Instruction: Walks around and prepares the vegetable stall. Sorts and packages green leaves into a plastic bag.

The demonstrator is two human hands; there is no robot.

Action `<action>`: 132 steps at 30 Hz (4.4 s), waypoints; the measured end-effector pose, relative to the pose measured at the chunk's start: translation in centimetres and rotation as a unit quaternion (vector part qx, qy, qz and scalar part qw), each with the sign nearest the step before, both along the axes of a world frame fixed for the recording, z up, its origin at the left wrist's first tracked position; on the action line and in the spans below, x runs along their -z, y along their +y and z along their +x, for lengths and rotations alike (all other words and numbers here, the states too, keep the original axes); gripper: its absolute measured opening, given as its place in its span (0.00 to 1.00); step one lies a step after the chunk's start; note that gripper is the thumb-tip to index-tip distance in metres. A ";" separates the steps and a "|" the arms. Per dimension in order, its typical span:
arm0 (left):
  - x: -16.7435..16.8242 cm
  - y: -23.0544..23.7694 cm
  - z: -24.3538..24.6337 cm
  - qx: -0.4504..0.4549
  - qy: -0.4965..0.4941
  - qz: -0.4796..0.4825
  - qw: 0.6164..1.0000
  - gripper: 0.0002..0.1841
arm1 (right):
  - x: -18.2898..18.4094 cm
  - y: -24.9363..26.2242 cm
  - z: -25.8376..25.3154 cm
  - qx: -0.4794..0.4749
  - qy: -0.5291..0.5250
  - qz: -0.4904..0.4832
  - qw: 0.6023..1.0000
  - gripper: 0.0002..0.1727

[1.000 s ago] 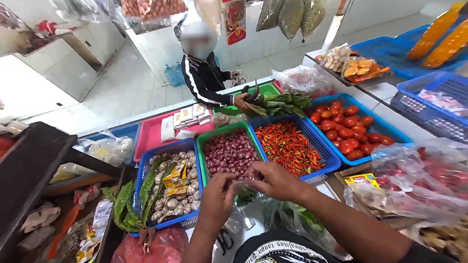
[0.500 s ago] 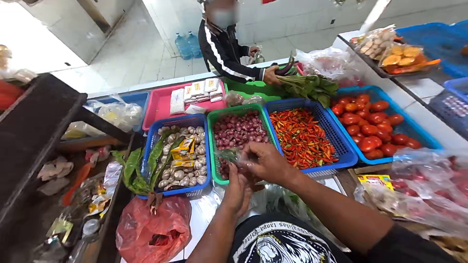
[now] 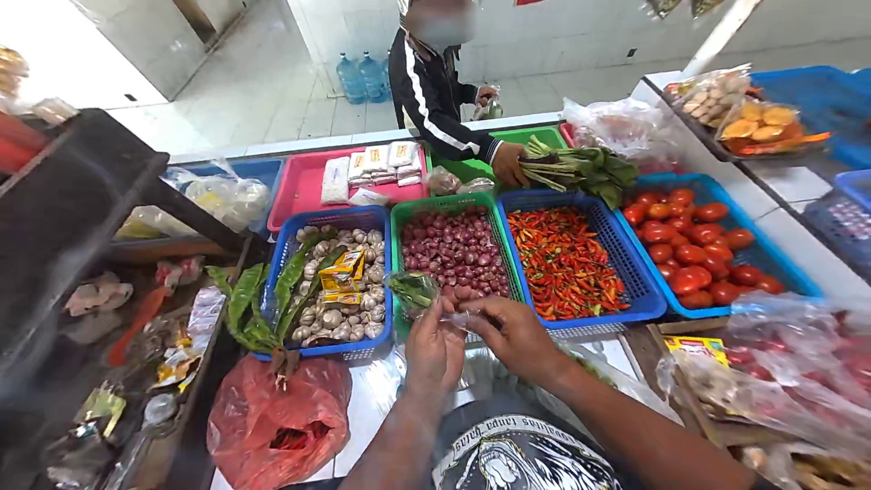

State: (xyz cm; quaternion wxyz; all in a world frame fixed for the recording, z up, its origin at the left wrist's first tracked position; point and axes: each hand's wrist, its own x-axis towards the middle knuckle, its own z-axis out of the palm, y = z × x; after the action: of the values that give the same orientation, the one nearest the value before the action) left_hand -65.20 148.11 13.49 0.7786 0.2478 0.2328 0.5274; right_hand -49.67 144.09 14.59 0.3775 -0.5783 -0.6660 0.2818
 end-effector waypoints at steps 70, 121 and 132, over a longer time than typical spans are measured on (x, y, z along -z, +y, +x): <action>-2.6 -0.6 4.6 0.053 0.637 0.550 0.537 0.09 | 1.1 -2.3 3.7 0.207 0.254 0.024 0.945 0.16; -3.7 8.9 4.0 0.014 0.376 0.114 0.919 0.13 | 7.6 2.0 5.8 0.137 0.042 0.042 0.989 0.53; 9.7 7.4 0.1 -0.031 0.793 0.388 0.469 0.37 | 9.6 2.0 5.8 0.013 -0.328 -0.152 0.932 0.50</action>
State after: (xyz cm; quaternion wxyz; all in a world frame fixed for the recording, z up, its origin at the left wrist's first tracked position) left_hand -65.09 155.49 3.77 0.0679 0.8293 0.5293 0.1656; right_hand -43.84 146.13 5.00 0.0493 -0.6978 -0.6942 0.1696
